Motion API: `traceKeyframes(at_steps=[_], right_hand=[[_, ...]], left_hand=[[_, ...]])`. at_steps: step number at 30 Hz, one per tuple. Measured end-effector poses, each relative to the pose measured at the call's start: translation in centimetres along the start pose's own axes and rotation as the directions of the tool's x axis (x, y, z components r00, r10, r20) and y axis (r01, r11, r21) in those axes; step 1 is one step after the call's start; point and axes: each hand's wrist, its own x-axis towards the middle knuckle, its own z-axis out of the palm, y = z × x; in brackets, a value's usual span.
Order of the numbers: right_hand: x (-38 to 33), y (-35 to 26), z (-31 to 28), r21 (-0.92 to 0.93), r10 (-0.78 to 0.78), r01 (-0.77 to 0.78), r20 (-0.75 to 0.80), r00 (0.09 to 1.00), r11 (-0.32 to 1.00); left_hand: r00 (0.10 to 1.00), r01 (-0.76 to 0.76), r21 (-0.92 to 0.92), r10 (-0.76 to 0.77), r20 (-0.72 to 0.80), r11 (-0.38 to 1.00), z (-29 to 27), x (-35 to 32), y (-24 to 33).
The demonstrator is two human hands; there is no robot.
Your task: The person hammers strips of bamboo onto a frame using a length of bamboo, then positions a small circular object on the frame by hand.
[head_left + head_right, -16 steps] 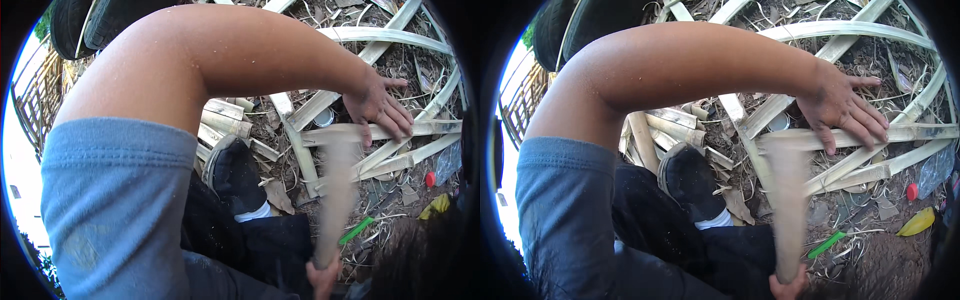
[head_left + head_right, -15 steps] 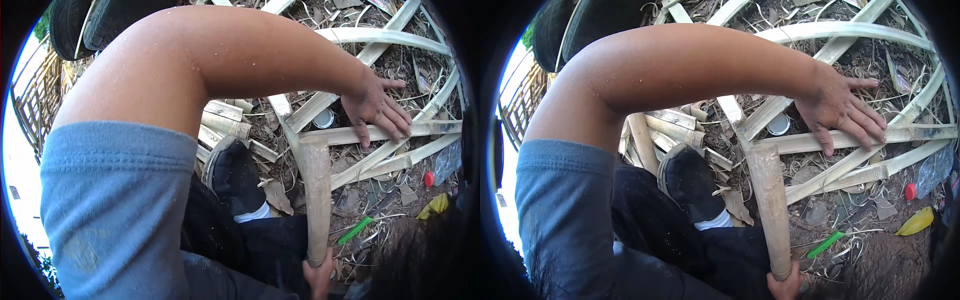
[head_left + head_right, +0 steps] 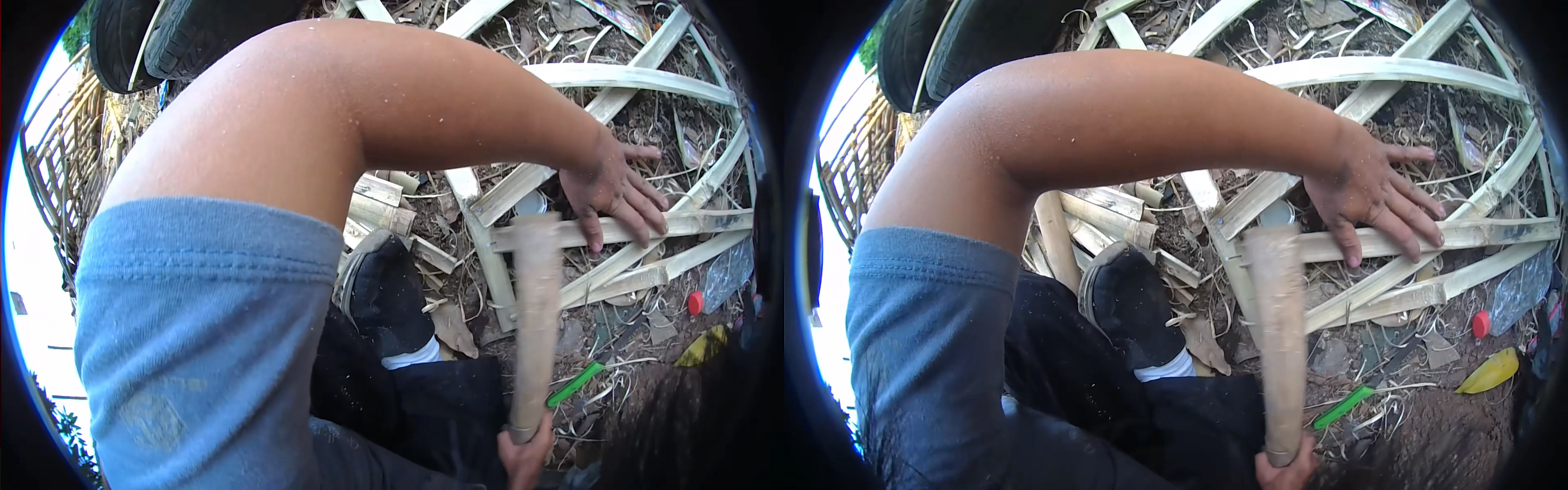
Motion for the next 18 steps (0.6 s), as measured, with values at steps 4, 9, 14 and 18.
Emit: traceKeyframes(at_steps=[4,9,14,18], right_hand=[[-0.6,-1.3,-0.7,-0.03,-0.027,0.019,-0.31,0.951,0.999],[-0.4,-1.6,-1.1,-0.001,-0.307,0.311,-0.163,0.938,0.95],[-0.2,-3.0,-0.8,-0.202,-0.322,0.291,-0.14,0.936,0.935],[-1.0,-3.2,-0.9,-0.154,-0.36,0.338,-0.149,0.921,0.928]], left_hand=[[0.997,-0.006,0.079,0.012,-0.075,0.997,1.7,-1.4,-0.2],[0.997,-0.01,0.079,0.016,-0.079,0.997,0.8,-0.9,0.1],[0.997,0.009,0.068,-0.004,-0.073,0.998,0.8,-1.2,0.2],[0.997,0.035,0.087,-0.028,-0.073,0.996,0.7,-1.4,0.5]])
